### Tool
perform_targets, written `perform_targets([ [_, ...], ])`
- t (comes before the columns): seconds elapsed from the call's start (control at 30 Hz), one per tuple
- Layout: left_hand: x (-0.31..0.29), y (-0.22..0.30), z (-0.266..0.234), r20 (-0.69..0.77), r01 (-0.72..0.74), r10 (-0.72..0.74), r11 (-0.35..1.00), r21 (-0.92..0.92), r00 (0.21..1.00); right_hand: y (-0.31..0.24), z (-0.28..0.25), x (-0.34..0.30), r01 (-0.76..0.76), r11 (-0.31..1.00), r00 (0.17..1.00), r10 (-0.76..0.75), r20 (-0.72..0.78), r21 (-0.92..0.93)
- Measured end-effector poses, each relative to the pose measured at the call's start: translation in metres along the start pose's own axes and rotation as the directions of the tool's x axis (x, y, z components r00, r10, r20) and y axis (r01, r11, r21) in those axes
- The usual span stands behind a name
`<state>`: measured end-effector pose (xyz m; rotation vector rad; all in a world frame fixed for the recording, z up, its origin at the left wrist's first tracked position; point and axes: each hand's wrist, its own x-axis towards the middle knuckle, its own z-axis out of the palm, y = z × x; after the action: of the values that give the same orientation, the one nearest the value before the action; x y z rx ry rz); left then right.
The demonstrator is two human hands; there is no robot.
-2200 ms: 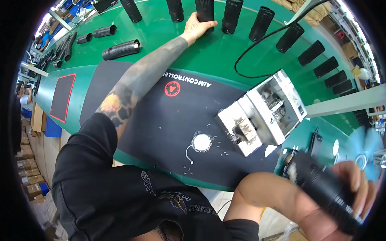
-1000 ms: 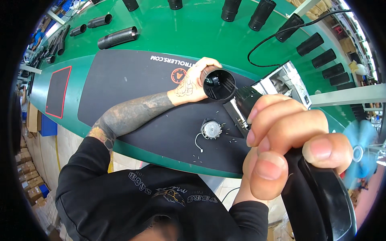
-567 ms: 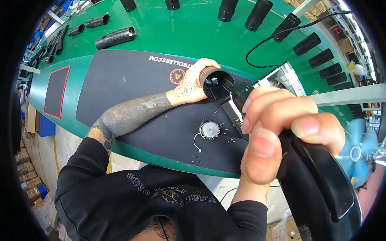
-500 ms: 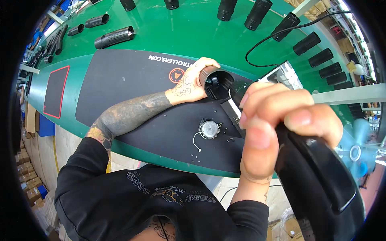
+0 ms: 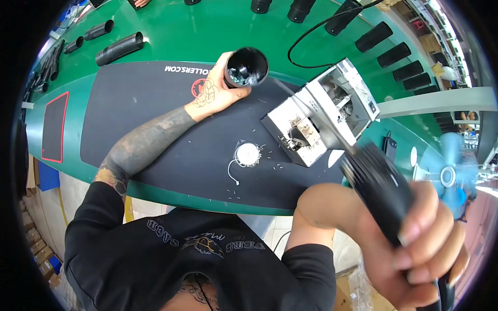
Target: Assembling black cylindrical industrial components using an electric handheld power tool on a manufacturing line.
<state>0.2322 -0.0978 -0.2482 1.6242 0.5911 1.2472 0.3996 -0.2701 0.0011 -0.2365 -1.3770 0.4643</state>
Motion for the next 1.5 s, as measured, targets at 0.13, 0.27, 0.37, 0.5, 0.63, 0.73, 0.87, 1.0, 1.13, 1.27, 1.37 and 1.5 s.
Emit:
perform_targets([
  [0.13,0.006,0.004,0.008,0.023,0.135,-0.135,0.991,-0.017,0.991,-0.021,-0.003,0.006,-0.249,0.968,0.966,0.249,0.064,-0.003],
  [0.27,0.006,0.007,0.009,0.041,-0.088,0.082,0.98,0.177,0.996,0.005,0.001,0.006,-0.416,0.875,0.892,0.445,0.073,-0.248],
  [0.37,0.006,0.002,0.012,0.054,-0.172,0.164,0.965,0.198,0.985,0.011,0.0,0.002,-0.458,0.856,0.877,0.479,0.035,-0.239],
  [0.5,0.005,-0.003,0.011,0.024,-0.197,0.196,0.977,0.078,0.98,0.011,-0.001,0.003,-0.515,0.855,0.857,0.513,0.046,0.067],
  [0.63,0.004,0.003,0.003,0.089,-0.097,0.089,0.991,0.096,0.992,-0.007,-0.011,0.008,-0.346,0.898,0.929,0.368,-0.031,0.271],
  [0.73,0.007,0.003,0.002,0.092,-0.122,0.111,0.984,0.127,0.99,-0.004,-0.002,0.004,-0.253,0.95,0.963,0.265,-0.048,0.181],
  [0.87,0.008,0.004,0.0,0.099,-0.155,0.141,0.976,0.156,0.985,0.0,0.014,-0.003,-0.044,0.998,0.997,0.042,-0.061,-0.033],
  [1.0,0.008,0.008,0.002,0.104,-0.169,0.154,0.973,0.158,0.983,0.039,0.035,0.0,-0.259,0.951,0.965,0.263,-0.001,-0.169],
  [1.13,0.009,0.011,0.005,0.103,-0.15,0.136,0.979,0.137,0.985,0.065,0.022,-0.004,-0.24,0.95,0.954,0.269,0.134,-0.2],
  [1.27,0.007,0.009,0.003,0.097,-0.123,0.11,0.983,0.14,0.989,0.077,0.024,-0.012,-0.235,0.935,0.961,0.265,0.082,-0.267],
  [1.37,0.006,0.008,0.002,0.096,-0.107,0.095,0.985,0.136,0.991,0.077,0.022,-0.015,-0.238,0.931,0.958,0.271,0.088,-0.275],
  [1.5,0.005,0.008,0.001,0.104,-0.091,0.078,0.988,0.126,0.992,0.074,0.019,-0.015,-0.249,0.94,0.945,0.289,0.155,-0.233],
])
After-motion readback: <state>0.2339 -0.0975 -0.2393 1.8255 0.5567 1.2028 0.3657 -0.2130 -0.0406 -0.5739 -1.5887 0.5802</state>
